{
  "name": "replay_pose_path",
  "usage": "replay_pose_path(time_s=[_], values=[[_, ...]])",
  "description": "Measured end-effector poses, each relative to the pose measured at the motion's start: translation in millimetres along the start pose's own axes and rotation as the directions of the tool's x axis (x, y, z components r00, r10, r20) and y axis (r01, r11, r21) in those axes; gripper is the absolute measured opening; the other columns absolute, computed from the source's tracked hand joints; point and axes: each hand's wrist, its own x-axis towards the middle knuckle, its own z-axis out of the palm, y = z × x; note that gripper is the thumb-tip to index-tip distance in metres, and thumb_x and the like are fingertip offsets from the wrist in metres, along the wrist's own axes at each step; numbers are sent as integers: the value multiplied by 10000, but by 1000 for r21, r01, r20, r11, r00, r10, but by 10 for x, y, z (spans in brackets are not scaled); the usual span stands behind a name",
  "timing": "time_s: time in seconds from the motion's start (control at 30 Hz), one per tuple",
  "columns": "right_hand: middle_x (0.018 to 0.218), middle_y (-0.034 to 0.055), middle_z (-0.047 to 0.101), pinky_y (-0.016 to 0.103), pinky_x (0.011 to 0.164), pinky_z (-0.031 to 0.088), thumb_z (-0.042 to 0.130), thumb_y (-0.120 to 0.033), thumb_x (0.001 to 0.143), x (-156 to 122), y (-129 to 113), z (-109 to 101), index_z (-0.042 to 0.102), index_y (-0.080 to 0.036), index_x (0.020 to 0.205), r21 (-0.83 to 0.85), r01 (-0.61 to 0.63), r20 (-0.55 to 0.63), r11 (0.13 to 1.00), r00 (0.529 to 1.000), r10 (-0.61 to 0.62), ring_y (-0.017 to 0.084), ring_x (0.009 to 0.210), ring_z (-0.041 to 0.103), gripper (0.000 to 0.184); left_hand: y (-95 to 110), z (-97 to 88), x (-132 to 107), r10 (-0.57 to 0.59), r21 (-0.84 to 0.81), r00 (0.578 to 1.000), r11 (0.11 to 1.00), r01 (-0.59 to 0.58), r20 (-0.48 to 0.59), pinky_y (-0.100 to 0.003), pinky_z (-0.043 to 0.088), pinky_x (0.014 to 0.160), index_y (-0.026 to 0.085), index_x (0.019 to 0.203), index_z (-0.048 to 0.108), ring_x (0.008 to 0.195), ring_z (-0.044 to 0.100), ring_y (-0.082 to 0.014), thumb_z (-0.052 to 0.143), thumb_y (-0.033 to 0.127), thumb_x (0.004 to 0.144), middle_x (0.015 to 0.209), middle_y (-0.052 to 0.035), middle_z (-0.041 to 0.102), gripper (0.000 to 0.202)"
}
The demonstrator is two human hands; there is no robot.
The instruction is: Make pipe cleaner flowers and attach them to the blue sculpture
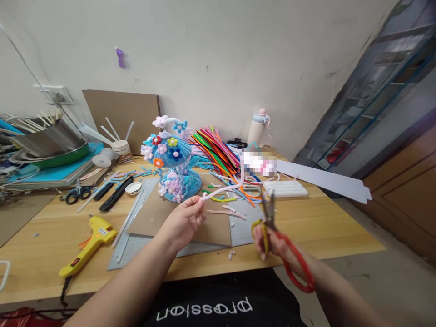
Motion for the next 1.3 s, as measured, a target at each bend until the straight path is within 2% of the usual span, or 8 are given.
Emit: replay_pose_path(time_s=[0.1,0.2,0.47,0.73,0.97,1.07,1.2,1.3], values=[[653,3,469,249,512,411,373,-626,837,-68,90,168,501,-181,855,-134,-188,72,973,977,198,119,546,452,464,-18,59,-25,-40,48,999,998,41,-22,-137,424,536,157,832,631,616,548,-48,717,177,696,717,23,575,162],[588,-19,478,225,473,386,395,-600,845,-5,46,266,487,-182,785,-270,-221,81,937,965,251,108,490,473,432,-50,135,-52,-68,110,997,991,72,-43,-141,373,501,152,848,655,580,504,-42,728,210,681,689,28,544,192],[476,-31,467,217,411,340,446,-625,802,284,24,394,449,-191,671,-303,-202,-19,931,978,206,108,412,451,454,-134,276,-129,-153,105,987,982,157,-39,-166,346,511,143,765,664,616,487,-50,744,243,655,743,18,558,169],[571,-24,478,210,439,324,517,-532,811,338,90,401,491,-182,704,-344,-127,-73,931,991,108,99,483,438,368,-176,296,-132,-220,83,974,971,223,-42,-187,363,503,115,731,659,607,489,-76,715,217,677,715,-18,564,128],[469,-57,427,201,361,325,353,-709,784,355,170,436,440,-189,732,-213,-315,-8,925,947,321,89,358,424,529,-196,290,-91,-217,97,976,971,219,-37,-188,354,505,117,727,639,583,465,-56,728,221,662,677,18,521,152],[470,-61,428,192,353,345,305,-742,771,358,181,427,422,-192,742,-164,-306,32,938,948,315,84,351,427,563,-193,287,-86,-219,118,975,968,221,-30,-185,344,504,118,743,636,593,460,-53,729,235,666,681,24,506,167],[463,-57,442,185,375,365,331,-686,812,361,114,409,418,-191,724,-260,-243,27,935,966,258,83,377,449,510,-204,281,-57,-228,141,973,963,229,-28,-187,335,507,124,723,625,582,449,-53,729,255,665,649,34,486,177],[424,-57,429,189,340,360,301,-679,825,391,114,401,439,-192,703,-285,-275,-3,918,958,286,89,339,447,521,-216,277,9,-243,131,969,960,248,-52,-187,325,502,120,712,625,553,436,-47,743,237,635,615,44,476,183]])
